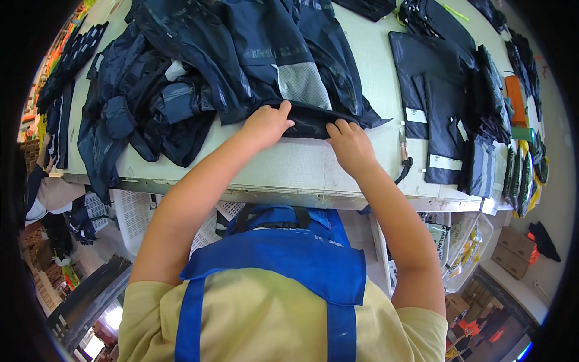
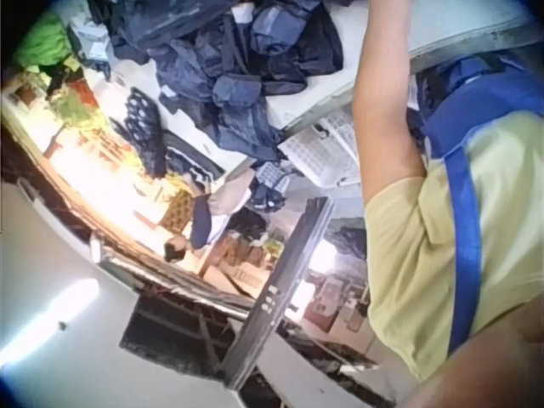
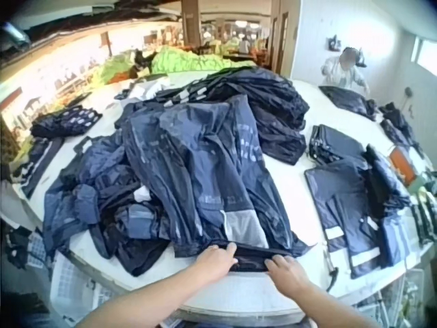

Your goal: The person folds dark-colored garments with reflective stripes on a white table. They smooth the fabric, fold the sleeves and body, and place the finished items into a white basket. The person repeats this process with multiple garments throughout the clip.

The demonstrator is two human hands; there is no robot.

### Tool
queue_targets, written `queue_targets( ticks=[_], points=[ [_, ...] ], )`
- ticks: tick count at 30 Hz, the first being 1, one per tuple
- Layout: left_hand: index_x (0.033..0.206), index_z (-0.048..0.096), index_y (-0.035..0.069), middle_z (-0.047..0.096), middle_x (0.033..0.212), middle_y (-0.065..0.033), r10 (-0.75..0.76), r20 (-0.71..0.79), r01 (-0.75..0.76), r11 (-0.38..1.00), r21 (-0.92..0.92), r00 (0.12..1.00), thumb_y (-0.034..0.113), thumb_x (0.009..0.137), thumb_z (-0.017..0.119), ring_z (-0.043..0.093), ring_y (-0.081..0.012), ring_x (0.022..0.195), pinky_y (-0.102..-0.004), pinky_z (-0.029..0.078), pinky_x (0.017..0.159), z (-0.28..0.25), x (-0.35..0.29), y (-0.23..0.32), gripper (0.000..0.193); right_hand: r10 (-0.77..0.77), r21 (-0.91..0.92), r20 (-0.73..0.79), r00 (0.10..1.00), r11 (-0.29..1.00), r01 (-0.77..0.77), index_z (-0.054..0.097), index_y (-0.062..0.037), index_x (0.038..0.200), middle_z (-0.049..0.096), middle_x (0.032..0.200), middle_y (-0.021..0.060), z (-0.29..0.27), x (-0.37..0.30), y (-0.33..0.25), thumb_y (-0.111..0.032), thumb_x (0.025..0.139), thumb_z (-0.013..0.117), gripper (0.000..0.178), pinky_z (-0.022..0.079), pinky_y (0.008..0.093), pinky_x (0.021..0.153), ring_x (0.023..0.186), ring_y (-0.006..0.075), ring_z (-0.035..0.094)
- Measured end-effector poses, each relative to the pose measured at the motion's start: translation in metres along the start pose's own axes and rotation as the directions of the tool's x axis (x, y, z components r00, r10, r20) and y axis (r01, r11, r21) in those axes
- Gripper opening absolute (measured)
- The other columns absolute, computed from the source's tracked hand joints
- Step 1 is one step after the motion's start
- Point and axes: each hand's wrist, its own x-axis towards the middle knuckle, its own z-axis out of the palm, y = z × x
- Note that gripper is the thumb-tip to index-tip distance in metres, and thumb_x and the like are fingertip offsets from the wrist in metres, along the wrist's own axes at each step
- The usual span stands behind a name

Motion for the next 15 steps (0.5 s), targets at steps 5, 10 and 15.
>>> queue_targets(
  ticks=[5, 10, 15],
  points=[
    [0.102, 0.059, 0.003, 0.061, 0.097, -0.0112, 0.108, -0.175, -0.086, 0.988, 0.129, 0.979, 0.023, 0.081, 0.067, 0.055, -0.0302, 0.099, -0.042, 0.047, 0.081, -0.015, -0.019, 0.007, 0.03, 0.114, 0.08, 0.001, 0.994, 0.99, -0.113, 0.056, -0.0059, 0.103, 0.061, 0.079, 0.01, -0.012, 0.005, 0.002, -0.016, 0.085, 0.061, 0.021, 0.047, 0.041, 0.074, 0.079, 0.0301, 0.058],
    [0.107, 0.061, 0.007, 0.063, 0.096, -0.0091, 0.112, 0.155, -0.142, 0.969, 0.201, 0.982, 0.025, 0.072, 0.076, 0.056, -0.0284, 0.101, -0.0385, 0.045, 0.085, -0.022, -0.028, -0.009, 0.043, 0.137, 0.052, 0.125, 0.983, 0.988, -0.144, 0.055, -0.0084, 0.1, 0.06, 0.081, 0.0105, 0.005, -0.002, -0.009, -0.012, 0.085, 0.058, 0.016, 0.047, 0.0408, 0.073, 0.08, 0.0297, 0.058],
    [0.099, 0.058, 0.008, 0.065, 0.093, -0.0096, 0.064, 0.307, -0.142, 0.961, 0.238, 0.95, 0.026, 0.079, 0.067, 0.059, -0.0277, 0.095, -0.0382, 0.046, 0.081, -0.028, -0.026, 0.001, 0.029, 0.049, -0.086, -0.107, 0.993, 0.995, -0.059, 0.06, -0.0099, 0.086, 0.056, 0.095, 0.0048, 0.019, -0.011, -0.019, -0.011, 0.076, 0.062, 0.011, 0.044, 0.0373, 0.077, 0.095, 0.0256, 0.053]
  ],
)
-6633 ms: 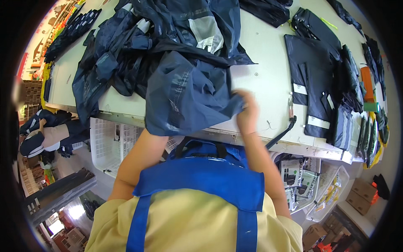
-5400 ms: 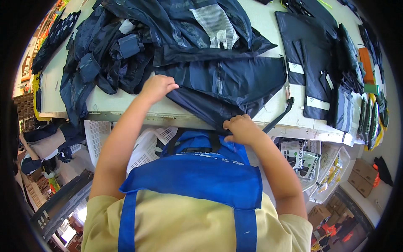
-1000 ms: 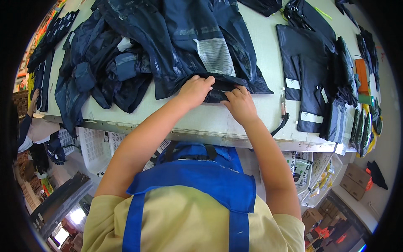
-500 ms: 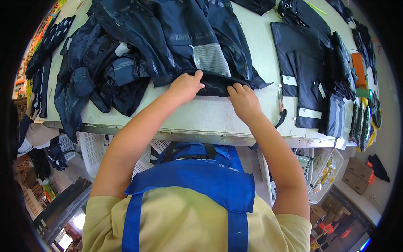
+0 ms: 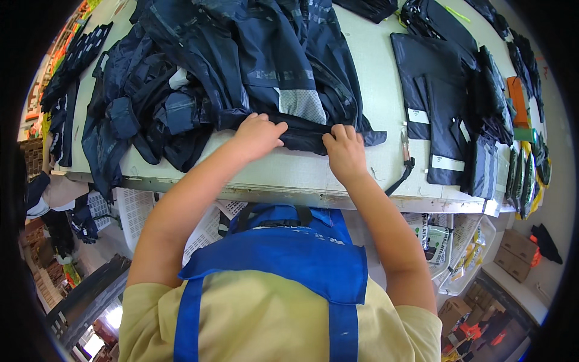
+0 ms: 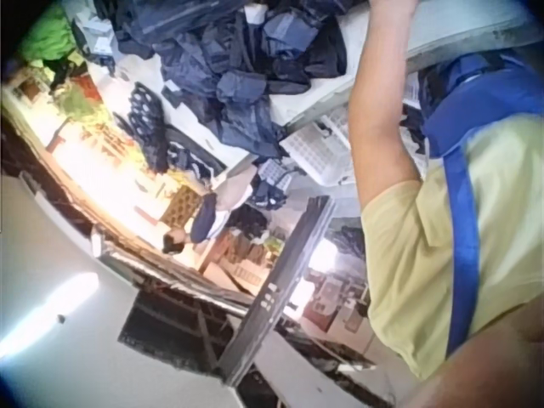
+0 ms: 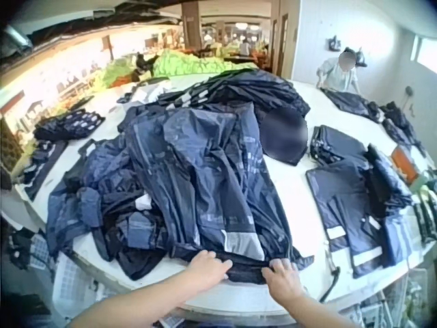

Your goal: The person folds dark-colored garments with reflective stripes on a white table. They smooth the fabric, fold the sleeves and body, and place the finished items into a white basket. The person repeats this process with multiple garments throughout the clip.

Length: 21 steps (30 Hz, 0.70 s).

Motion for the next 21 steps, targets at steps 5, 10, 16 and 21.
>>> queue_targets(
  ticks=[5, 10, 16, 21],
  points=[
    [0.103, 0.058, 0.006, 0.06, 0.092, -0.0116, 0.144, -0.48, -0.274, 0.937, -0.215, 0.865, 0.016, 0.078, 0.063, 0.058, -0.0281, 0.09, -0.0408, 0.046, 0.077, 0.046, 0.037, 0.071, 0.028, 0.216, 0.164, 0.027, 0.976, 0.962, -0.218, 0.058, -0.0089, 0.09, 0.053, 0.095, 0.0055, 0.013, 0.001, 0.01, -0.013, 0.073, 0.068, 0.021, 0.042, 0.0392, 0.08, 0.099, 0.0274, 0.052],
    [0.102, 0.064, 0.013, 0.053, 0.095, -0.0083, -0.07, -0.417, -0.068, 0.949, -0.307, 0.906, 0.02, 0.08, 0.064, 0.052, -0.0287, 0.091, -0.0442, 0.042, 0.077, 0.038, 0.037, 0.103, 0.023, 0.201, 0.34, 0.136, 0.97, 0.91, -0.237, 0.051, -0.0063, 0.11, 0.054, 0.108, 0.0092, -0.015, -0.014, 0.042, -0.01, 0.07, 0.068, 0.044, 0.039, 0.0451, 0.088, 0.108, 0.0309, 0.049],
    [0.092, 0.072, 0.018, 0.055, 0.099, -0.0034, -0.181, -0.284, 0.092, 0.949, -0.3, 0.942, 0.031, 0.078, 0.069, 0.048, -0.0271, 0.099, -0.0466, 0.035, 0.078, 0.044, 0.052, 0.115, 0.019, 0.284, 0.197, 0.208, 0.936, 0.925, -0.324, 0.069, -0.0151, 0.086, 0.063, 0.093, 0.003, -0.014, -0.036, 0.056, -0.01, 0.073, 0.067, 0.014, 0.037, 0.0446, 0.089, 0.108, 0.0258, 0.05],
    [0.08, 0.073, 0.017, 0.064, 0.09, 0.0007, -0.287, -0.09, 0.18, 0.786, -0.591, 0.954, 0.039, 0.071, 0.074, 0.051, -0.0232, 0.1, -0.0447, 0.03, 0.079, 0.02, 0.051, 0.111, 0.023, 0.331, 0.598, 0.371, 0.868, 0.629, -0.496, 0.069, -0.0102, 0.091, 0.064, 0.09, 0.0073, -0.019, -0.039, 0.058, -0.014, 0.078, 0.067, 0.014, 0.039, 0.0396, 0.087, 0.094, 0.0254, 0.057]
  ],
)
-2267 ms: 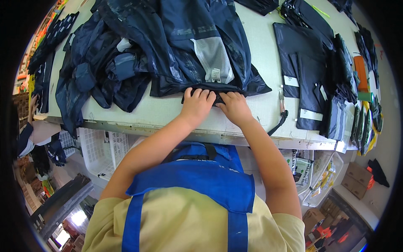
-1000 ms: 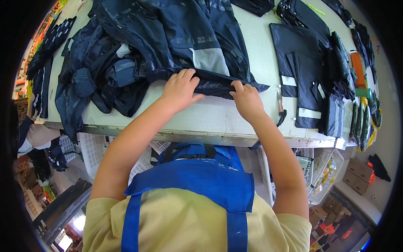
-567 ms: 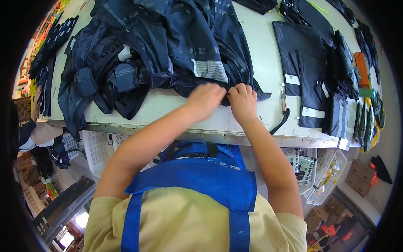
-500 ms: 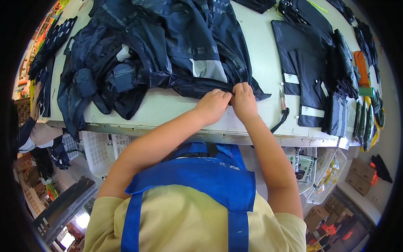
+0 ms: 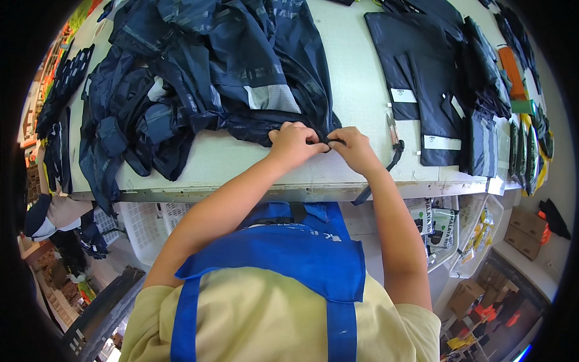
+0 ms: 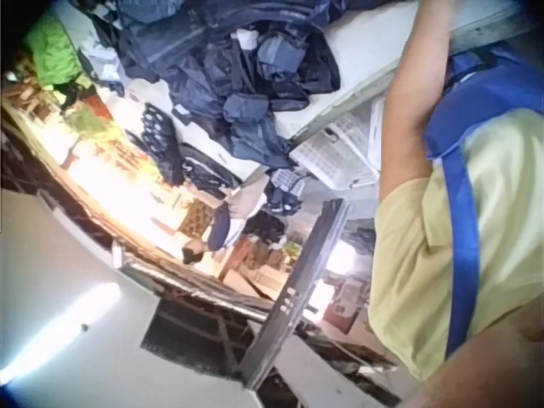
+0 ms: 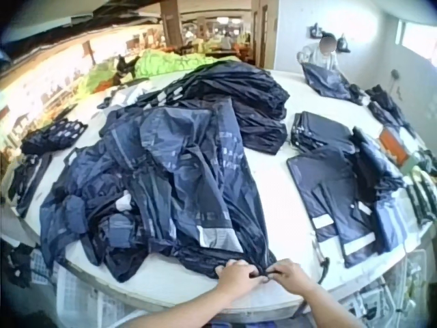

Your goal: The person folds dark-colored garments with reflective stripes on a white table. They smooth the fabric, fold the sleeves and body, and place the finished items into a white basket. The person repeats this process with multiple garments throughout the clip.

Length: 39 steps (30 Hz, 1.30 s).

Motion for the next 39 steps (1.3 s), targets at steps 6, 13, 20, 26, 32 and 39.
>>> queue_targets(
  ticks=[6, 13, 20, 26, 32, 39],
  points=[
    [0.076, 0.071, 0.019, 0.063, 0.086, 0.0005, 0.113, -0.129, -0.118, 0.992, -0.032, 0.985, 0.034, 0.073, 0.071, 0.054, -0.0251, 0.096, -0.045, 0.033, 0.074, 0.006, -0.003, -0.015, 0.015, -0.096, -0.03, -0.006, 0.995, 0.995, 0.096, 0.067, -0.0077, 0.089, 0.064, 0.088, 0.0085, -0.004, -0.004, -0.016, -0.015, 0.079, 0.068, 0.013, 0.039, 0.0389, 0.086, 0.089, 0.0261, 0.058],
    [0.077, 0.067, 0.016, 0.058, 0.094, -0.0014, 0.138, -0.387, -0.015, 0.952, 0.304, 0.912, 0.021, 0.076, 0.062, 0.053, -0.0266, 0.092, -0.0477, 0.035, 0.074, -0.049, -0.031, -0.038, 0.007, -0.301, -0.434, -0.181, 0.936, 0.879, 0.199, 0.061, -0.0087, 0.078, 0.061, 0.082, 0.0059, -0.023, -0.013, -0.013, -0.014, 0.075, 0.07, 0.011, 0.036, 0.0398, 0.087, 0.092, 0.0263, 0.055],
    [0.088, 0.062, 0.013, 0.055, 0.096, -0.0076, 0.012, -0.456, 0.213, 0.874, 0.437, 0.89, 0.014, 0.076, 0.065, 0.055, -0.0287, 0.093, -0.0449, 0.041, 0.073, -0.106, -0.097, -0.091, 0.012, -0.52, -0.454, -0.292, 0.803, 0.814, 0.362, 0.065, -0.0047, 0.083, 0.057, 0.09, 0.0071, -0.024, -0.038, -0.039, -0.001, 0.067, 0.072, 0.018, 0.042, 0.0414, 0.087, 0.101, 0.0328, 0.053],
    [0.121, 0.055, 0.0, 0.058, 0.111, -0.0087, 0.074, -0.106, -0.129, 0.652, -0.747, 0.992, 0.01, 0.087, 0.064, 0.056, -0.0135, 0.101, -0.026, 0.047, 0.086, -0.088, -0.07, -0.025, 0.036, -0.802, -0.477, -0.047, 0.595, 0.542, 0.692, 0.068, -0.0072, 0.088, 0.058, 0.095, 0.0055, 0.008, -0.063, -0.092, -0.011, 0.065, 0.064, 0.024, 0.046, 0.038, 0.085, 0.103, 0.0262, 0.055],
    [0.112, 0.055, -0.003, 0.063, 0.094, -0.0099, 0.089, 0.03, -0.07, 0.919, -0.388, 0.996, 0.021, 0.075, 0.077, 0.059, -0.0155, 0.085, -0.0279, 0.049, 0.074, -0.076, -0.051, 0.018, 0.049, -0.863, -0.427, 0.145, 0.485, 0.387, 0.817, 0.067, -0.01, 0.09, 0.058, 0.106, 0.0043, 0.027, -0.066, -0.107, -0.015, 0.069, 0.063, 0.023, 0.043, 0.0386, 0.09, 0.112, 0.0214, 0.052],
    [0.111, 0.056, -0.004, 0.065, 0.095, -0.0086, -0.117, 0.234, 0.26, 0.328, -0.908, 0.965, -0.009, 0.078, 0.057, 0.062, -0.0125, 0.081, -0.0257, 0.052, 0.072, -0.082, -0.073, 0.005, 0.033, -0.704, -0.132, -0.214, 0.677, 0.708, 0.694, 0.064, -0.0137, 0.108, 0.054, 0.121, 0.0111, 0.013, -0.075, -0.099, -0.008, 0.062, 0.074, 0.048, 0.034, 0.0491, 0.102, 0.119, 0.0316, 0.048]
  ],
)
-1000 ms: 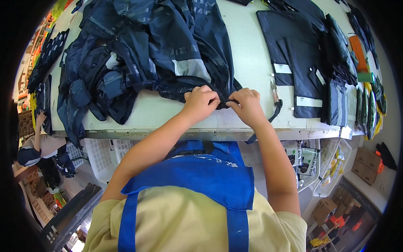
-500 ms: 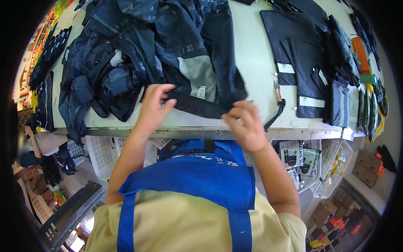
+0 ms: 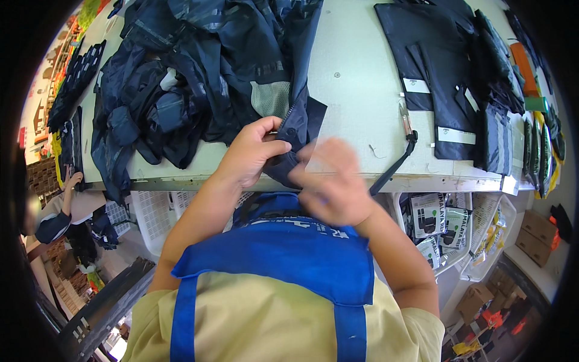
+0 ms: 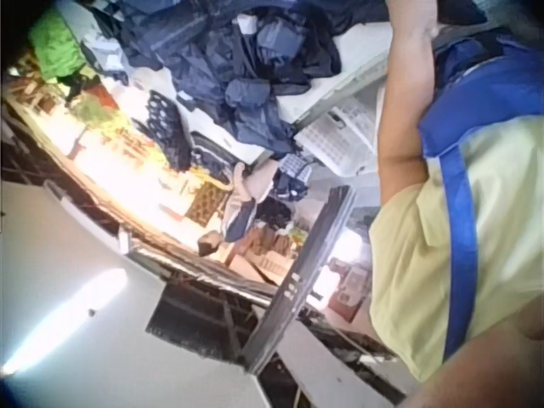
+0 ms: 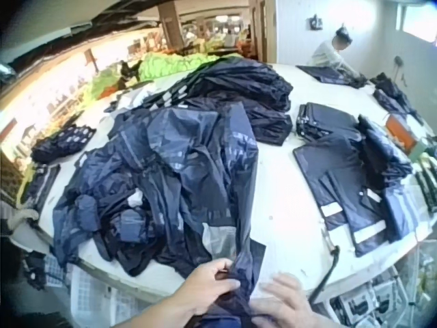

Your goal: The person folds dark-colored garments with reflective stripes on a white table. They smooth the fabric, fold the sleeves and body, and place the finished items into a white basket. The person repeats this process with multiple garments throughout the clip.

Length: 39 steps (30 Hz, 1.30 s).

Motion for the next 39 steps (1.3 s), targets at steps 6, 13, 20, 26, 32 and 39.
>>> queue_targets(
  ticks=[6, 13, 20, 26, 32, 39],
  points=[
    [0.13, 0.048, -0.006, 0.062, 0.115, -0.0122, 0.035, 0.052, -0.026, 0.984, -0.177, 0.998, -0.016, 0.074, 0.049, 0.062, -0.0154, 0.1, -0.0273, 0.05, 0.09, 0.0, -0.023, 0.004, 0.057, 0.477, -0.72, -0.433, 0.764, 0.327, -0.612, 0.033, -0.0015, 0.139, 0.049, 0.126, 0.0234, -0.041, -0.093, 0.137, -0.021, 0.079, 0.071, 0.074, 0.033, 0.0479, 0.102, 0.119, 0.0392, 0.044],
    [0.135, 0.042, -0.005, 0.057, 0.125, -0.0138, 0.069, 0.117, -0.042, 0.975, -0.22, 0.991, -0.017, 0.072, 0.046, 0.059, -0.0163, 0.109, -0.0294, 0.047, 0.095, 0.002, -0.032, 0.007, 0.065, 0.774, -0.575, -0.231, 0.589, 0.38, -0.725, 0.053, 0.0, 0.121, 0.06, 0.105, 0.0197, -0.065, -0.099, 0.179, -0.019, 0.081, 0.064, 0.046, 0.048, 0.0432, 0.083, 0.092, 0.0363, 0.06],
    [0.135, 0.044, 0.0, 0.05, 0.134, -0.0125, 0.172, 0.292, -0.136, 0.981, -0.139, 0.941, 0.003, 0.088, 0.058, 0.053, -0.0177, 0.116, -0.0309, 0.044, 0.098, 0.024, -0.016, -0.042, 0.049, 0.92, 0.664, -0.01, 0.391, 0.298, -0.685, 0.046, -0.0114, 0.078, 0.035, 0.061, -0.0069, -0.025, -0.015, 0.083, -0.007, 0.084, 0.059, 0.015, 0.026, 0.0208, 0.045, 0.053, 0.0029, 0.033],
    [0.13, 0.043, 0.006, 0.044, 0.124, -0.0114, 0.54, -0.258, -0.289, 0.727, 0.623, 0.801, 0.014, 0.08, 0.07, 0.048, -0.0191, 0.112, -0.0323, 0.044, 0.092, -0.036, -0.001, -0.078, 0.057, 0.844, -0.08, -0.052, 0.535, 0.53, -0.844, 0.055, 0.0005, 0.112, 0.065, 0.097, 0.0192, 0.018, -0.03, 0.089, -0.018, 0.072, 0.071, 0.047, 0.05, 0.0381, 0.081, 0.09, 0.0336, 0.064],
    [0.129, 0.042, 0.0, 0.052, 0.118, -0.0154, 0.009, -0.848, -0.293, 0.94, -0.174, 0.531, 0.018, 0.077, 0.076, 0.051, -0.0277, 0.108, -0.0363, 0.042, 0.093, -0.15, 0.003, -0.091, 0.065, 0.802, -0.405, 0.01, 0.597, 0.549, -0.731, 0.063, -0.0021, 0.092, 0.065, 0.085, 0.0212, -0.011, -0.076, 0.129, -0.003, 0.071, 0.055, 0.023, 0.049, 0.0422, 0.077, 0.085, 0.0369, 0.063],
    [0.099, 0.057, 0.004, 0.06, 0.093, -0.0005, 0.482, -0.585, -0.663, 0.737, -0.132, 0.652, 0.0, 0.081, 0.065, 0.056, -0.0096, 0.083, -0.024, 0.045, 0.08, -0.101, -0.024, -0.048, 0.02, 0.827, 0.318, -0.189, 0.529, 0.561, -0.764, 0.062, 0.0032, 0.109, 0.043, 0.07, -0.005, -0.041, -0.007, 0.06, -0.033, 0.101, 0.04, 0.043, 0.021, 0.0188, 0.052, 0.058, 0.0028, 0.03]
  ],
)
